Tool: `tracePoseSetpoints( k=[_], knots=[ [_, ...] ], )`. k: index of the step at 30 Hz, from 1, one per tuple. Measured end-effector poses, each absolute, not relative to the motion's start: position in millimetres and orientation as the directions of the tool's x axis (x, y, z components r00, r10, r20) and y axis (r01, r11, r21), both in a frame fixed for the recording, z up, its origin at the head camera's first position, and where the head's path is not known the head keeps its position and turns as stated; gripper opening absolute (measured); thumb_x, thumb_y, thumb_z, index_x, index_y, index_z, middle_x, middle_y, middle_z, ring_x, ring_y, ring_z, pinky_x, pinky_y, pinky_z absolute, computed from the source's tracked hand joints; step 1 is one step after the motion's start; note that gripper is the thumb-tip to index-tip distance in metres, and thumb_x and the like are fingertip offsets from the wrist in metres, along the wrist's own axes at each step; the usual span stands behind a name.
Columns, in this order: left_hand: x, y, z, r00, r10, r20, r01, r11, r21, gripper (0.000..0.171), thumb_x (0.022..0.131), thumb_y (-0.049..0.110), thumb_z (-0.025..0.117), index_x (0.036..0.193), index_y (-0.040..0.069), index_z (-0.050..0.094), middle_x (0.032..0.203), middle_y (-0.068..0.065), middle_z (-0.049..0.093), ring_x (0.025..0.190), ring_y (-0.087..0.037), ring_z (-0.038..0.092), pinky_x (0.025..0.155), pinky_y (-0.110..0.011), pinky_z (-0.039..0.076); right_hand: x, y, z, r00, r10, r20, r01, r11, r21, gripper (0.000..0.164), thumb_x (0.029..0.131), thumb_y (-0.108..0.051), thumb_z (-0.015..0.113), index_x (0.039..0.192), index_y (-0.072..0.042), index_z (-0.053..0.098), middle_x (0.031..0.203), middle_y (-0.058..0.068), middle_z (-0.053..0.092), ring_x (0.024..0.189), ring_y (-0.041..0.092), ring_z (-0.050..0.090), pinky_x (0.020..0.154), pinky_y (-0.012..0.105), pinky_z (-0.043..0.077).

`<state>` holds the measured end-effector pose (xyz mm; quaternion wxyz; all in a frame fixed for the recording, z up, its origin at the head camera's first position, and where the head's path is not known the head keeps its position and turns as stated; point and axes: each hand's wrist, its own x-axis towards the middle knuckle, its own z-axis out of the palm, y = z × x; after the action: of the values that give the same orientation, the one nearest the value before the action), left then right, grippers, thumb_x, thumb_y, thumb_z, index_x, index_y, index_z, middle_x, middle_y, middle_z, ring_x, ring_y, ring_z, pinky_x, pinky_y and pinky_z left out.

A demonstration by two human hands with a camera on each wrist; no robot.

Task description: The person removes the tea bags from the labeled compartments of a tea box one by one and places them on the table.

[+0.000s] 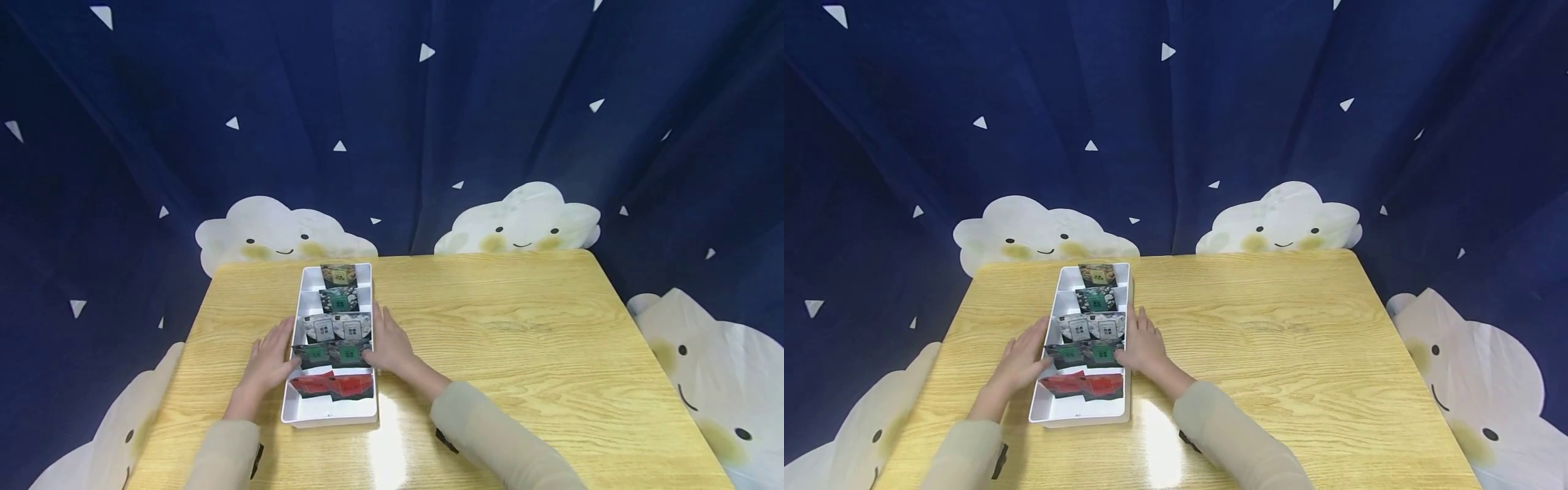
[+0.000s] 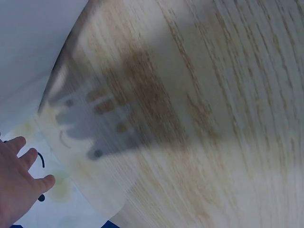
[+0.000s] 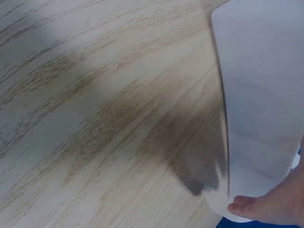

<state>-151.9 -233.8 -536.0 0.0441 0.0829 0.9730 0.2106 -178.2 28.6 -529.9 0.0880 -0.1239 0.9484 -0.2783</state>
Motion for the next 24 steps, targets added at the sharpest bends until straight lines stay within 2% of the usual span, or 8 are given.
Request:
tracePoseSetpoints(
  k=[3,9,15,24],
  knots=[
    [-153.0,-232.7,-538.1,-0.982,0.181,-0.047,0.149,0.908,0.391,0.085,0.079,0.027,0.059,0.147,0.008,0.013,0.148,-0.021,0.021,0.133,-0.043,0.021,0.102,-0.067,0.010,-180.0,25.7,-535.6,-0.953,-0.283,-0.110,-0.192,0.842,-0.505,0.104,0.069,-0.029,0.067,0.148,-0.009,0.001,0.148,0.025,0.015,0.130,0.041,0.030,0.103,0.053,0.030],
    [-154.3,-231.9,-540.0,-0.982,0.185,-0.028,0.166,0.931,0.326,0.086,0.079,0.026,0.058,0.148,0.010,0.009,0.149,-0.019,0.019,0.134,-0.041,0.019,0.105,-0.064,0.007,-180.8,21.9,-539.1,-0.947,-0.276,-0.165,-0.178,0.878,-0.445,0.096,0.077,-0.031,0.057,0.147,-0.013,-0.006,0.152,0.019,0.008,0.134,0.037,0.024,0.107,0.053,0.022],
    [-152.2,-230.7,-540.5,-0.979,0.202,-0.008,0.190,0.931,0.312,0.084,0.079,0.025,0.058,0.147,0.007,0.011,0.149,-0.019,0.020,0.134,-0.041,0.020,0.104,-0.064,0.008,-176.1,21.6,-538.7,-0.944,-0.262,-0.200,-0.153,0.886,-0.438,0.088,0.082,-0.032,0.050,0.147,-0.014,-0.008,0.153,0.016,0.006,0.135,0.036,0.021,0.109,0.053,0.017],
    [-143.1,-228.0,-543.5,-0.979,0.205,-0.004,0.195,0.936,0.295,0.084,0.079,0.027,0.058,0.147,0.008,0.012,0.149,-0.018,0.022,0.134,-0.039,0.021,0.105,-0.064,0.008,-161.6,23.6,-536.8,-0.948,-0.251,-0.195,-0.145,0.888,-0.435,0.086,0.083,-0.030,0.047,0.147,-0.013,-0.007,0.152,0.016,0.009,0.135,0.036,0.022,0.109,0.055,0.015]
  ],
)
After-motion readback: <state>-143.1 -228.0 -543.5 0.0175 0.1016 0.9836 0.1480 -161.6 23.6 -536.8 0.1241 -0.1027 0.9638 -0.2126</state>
